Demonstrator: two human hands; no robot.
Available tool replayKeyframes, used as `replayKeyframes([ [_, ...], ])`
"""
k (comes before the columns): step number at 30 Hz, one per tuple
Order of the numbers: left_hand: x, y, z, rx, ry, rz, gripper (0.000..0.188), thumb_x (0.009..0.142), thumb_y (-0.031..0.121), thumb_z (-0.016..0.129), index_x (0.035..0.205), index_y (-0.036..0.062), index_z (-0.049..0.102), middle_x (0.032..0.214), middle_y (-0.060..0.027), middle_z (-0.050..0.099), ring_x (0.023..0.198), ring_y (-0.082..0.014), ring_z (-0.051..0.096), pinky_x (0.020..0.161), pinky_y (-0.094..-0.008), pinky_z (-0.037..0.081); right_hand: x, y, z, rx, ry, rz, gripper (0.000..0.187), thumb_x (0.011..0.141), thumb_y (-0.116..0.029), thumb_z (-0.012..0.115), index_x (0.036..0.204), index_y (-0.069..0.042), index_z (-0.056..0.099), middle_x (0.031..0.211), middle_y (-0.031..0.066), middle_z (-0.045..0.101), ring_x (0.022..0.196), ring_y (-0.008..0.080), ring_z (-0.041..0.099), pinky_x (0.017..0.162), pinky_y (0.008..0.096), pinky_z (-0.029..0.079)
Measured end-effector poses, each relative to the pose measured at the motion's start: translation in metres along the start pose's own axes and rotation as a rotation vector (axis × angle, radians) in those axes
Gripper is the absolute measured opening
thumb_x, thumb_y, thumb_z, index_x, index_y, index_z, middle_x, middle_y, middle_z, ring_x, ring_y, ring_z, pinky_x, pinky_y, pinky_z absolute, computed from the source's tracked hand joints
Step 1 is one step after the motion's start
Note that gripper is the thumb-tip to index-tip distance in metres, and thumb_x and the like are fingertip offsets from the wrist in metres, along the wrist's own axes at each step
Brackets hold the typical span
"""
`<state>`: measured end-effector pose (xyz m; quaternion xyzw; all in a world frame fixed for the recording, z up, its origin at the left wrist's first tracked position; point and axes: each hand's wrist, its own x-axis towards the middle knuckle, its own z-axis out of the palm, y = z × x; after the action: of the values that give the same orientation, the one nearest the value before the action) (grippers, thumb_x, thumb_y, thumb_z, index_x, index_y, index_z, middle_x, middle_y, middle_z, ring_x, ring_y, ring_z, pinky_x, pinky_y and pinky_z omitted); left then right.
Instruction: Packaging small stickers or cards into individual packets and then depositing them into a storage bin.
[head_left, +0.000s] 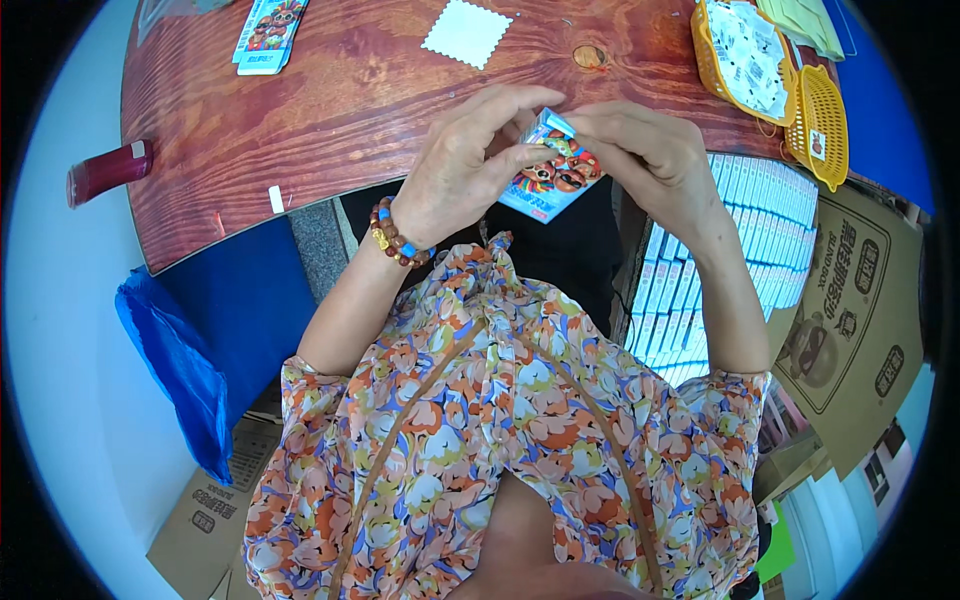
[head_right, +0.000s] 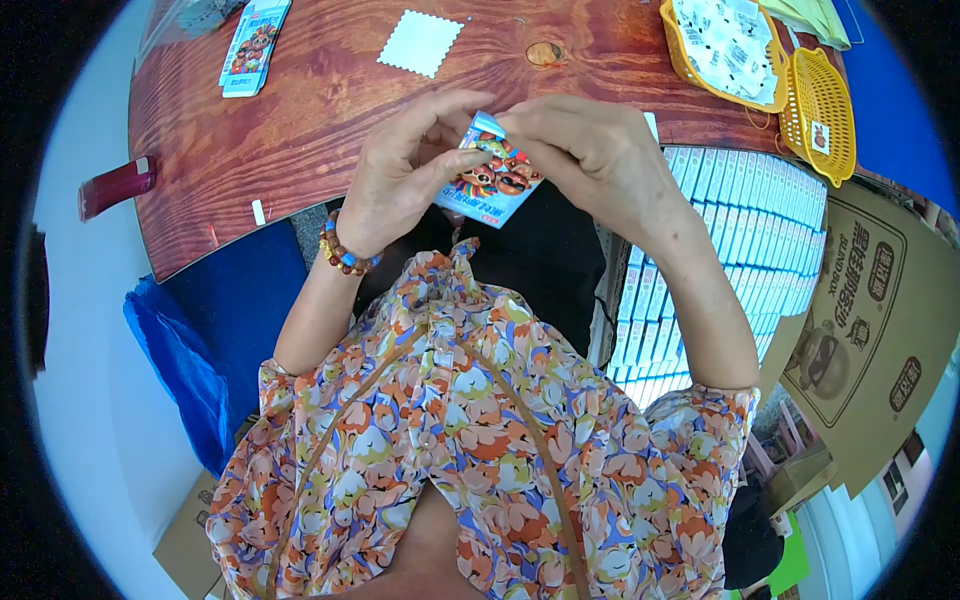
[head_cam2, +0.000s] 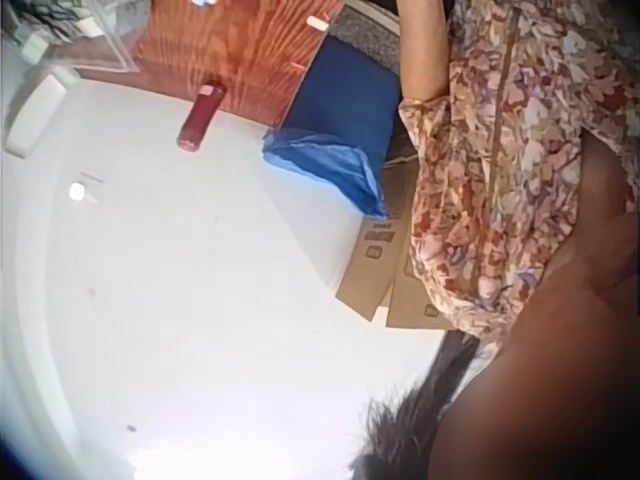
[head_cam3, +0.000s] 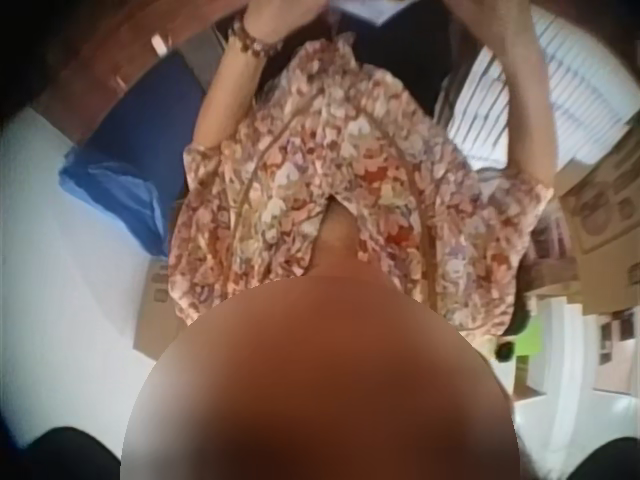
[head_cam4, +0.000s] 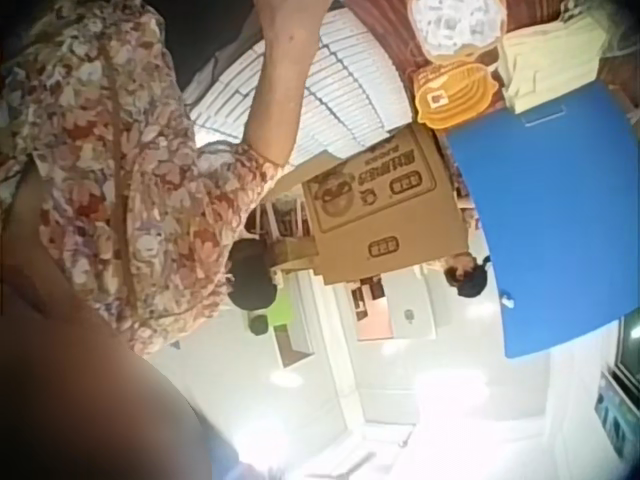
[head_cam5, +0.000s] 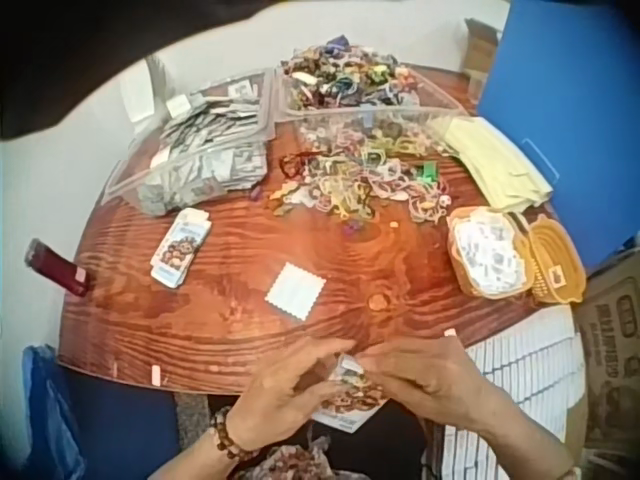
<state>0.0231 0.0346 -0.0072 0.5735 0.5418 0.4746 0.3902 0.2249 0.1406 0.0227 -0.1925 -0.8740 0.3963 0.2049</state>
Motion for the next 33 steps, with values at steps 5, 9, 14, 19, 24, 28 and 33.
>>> replayKeyframes([
  [5, 0.001, 0.006, 0.004, -0.003, 0.064, -0.05, 0.043, 0.082, 0.004, 0.075, 0.123, 0.0065, 0.063, 0.085, -0.0052, 0.056, 0.073, -0.0145, 0.058, 0.067, -0.028, 0.05, -0.005, -0.013, 0.009, -0.244, 0.009, -0.046, 0.033, 0.086, -0.007, 0.071, 0.118, -0.001, 0.067, 0.115, 0.0151, 0.068, 0.1, 0.0283, 0.07, 0.082, 0.0327, 0.057],
  [9, 0.0, -0.007, 0.009, -0.112, 0.087, -0.083, 0.041, 0.084, 0.004, 0.073, 0.124, 0.0066, 0.064, 0.086, -0.0041, 0.055, 0.074, -0.0131, 0.057, 0.068, -0.0282, 0.051, -0.005, 0.001, 0.008, 0.034, 0.039, 0.096, 0.041, 0.088, -0.007, 0.07, 0.128, -0.001, 0.061, 0.125, 0.0136, 0.065, 0.105, 0.0204, 0.068, 0.086, 0.0302, 0.056],
  [14, 0.004, 0.004, 0.008, -0.198, 0.129, -0.178, 0.044, 0.085, 0.004, 0.072, 0.128, 0.0079, 0.063, 0.087, -0.0033, 0.054, 0.076, -0.0121, 0.056, 0.069, -0.0259, 0.05, -0.019, 0.004, 0.012, 0.177, 0.096, 0.263, 0.042, 0.086, 0.001, 0.07, 0.127, -0.001, 0.062, 0.123, 0.012, 0.064, 0.107, 0.0163, 0.065, 0.086, 0.0278, 0.056],
  [19, 0.002, 0.004, 0.01, -0.148, 0.068, -0.161, 0.038, 0.085, 0.003, 0.072, 0.123, 0.007, 0.066, 0.087, -0.0028, 0.054, 0.076, -0.0113, 0.056, 0.068, -0.0259, 0.049, -0.025, 0.009, 0.009, 0.198, 0.134, 0.132, 0.031, 0.086, 0.001, 0.07, 0.117, 0.001, 0.068, 0.121, 0.0124, 0.065, 0.104, 0.0159, 0.065, 0.088, 0.0275, 0.055],
  [24, -0.001, 0.002, 0.029, -0.13, 0.139, -0.04, 0.029, 0.084, 0.002, 0.072, 0.113, 0.0062, 0.069, 0.083, -0.0015, 0.053, 0.072, -0.0112, 0.052, 0.063, -0.0253, 0.044, -0.041, 0.002, 0.013, 0.729, 0.26, 0.408, 0.04, 0.09, 0.0, 0.066, 0.129, 0.0, 0.059, 0.118, 0.0108, 0.067, 0.104, 0.0164, 0.065, 0.09, 0.0302, 0.054],
  [28, -0.018, 0.005, 0.035, -0.199, 0.099, -0.131, 0.035, 0.087, -0.002, 0.069, 0.121, 0.003, 0.065, 0.089, -0.0015, 0.056, 0.079, -0.0081, 0.056, 0.066, -0.0241, 0.045, -0.061, -0.008, 0.047, 0.797, 0.318, 0.464, 0.03, 0.095, -0.01, 0.064, 0.122, 0.001, 0.058, 0.105, 0.0058, 0.069, 0.098, 0.0096, 0.063, 0.087, 0.0266, 0.051],
  [33, -0.023, 0.022, 0.055, -0.286, -0.231, -0.345, 0.049, 0.092, -0.003, 0.064, 0.139, 0.0044, 0.052, 0.107, -0.0076, 0.063, 0.095, -0.013, 0.064, 0.084, -0.0265, 0.053, -0.144, -0.004, 0.0, 0.519, 0.379, 0.611, 0.033, 0.093, -0.013, 0.066, 0.122, 0.001, 0.061, 0.098, 0.0076, 0.072, 0.089, 0.0135, 0.069, 0.08, 0.027, 0.056],
])
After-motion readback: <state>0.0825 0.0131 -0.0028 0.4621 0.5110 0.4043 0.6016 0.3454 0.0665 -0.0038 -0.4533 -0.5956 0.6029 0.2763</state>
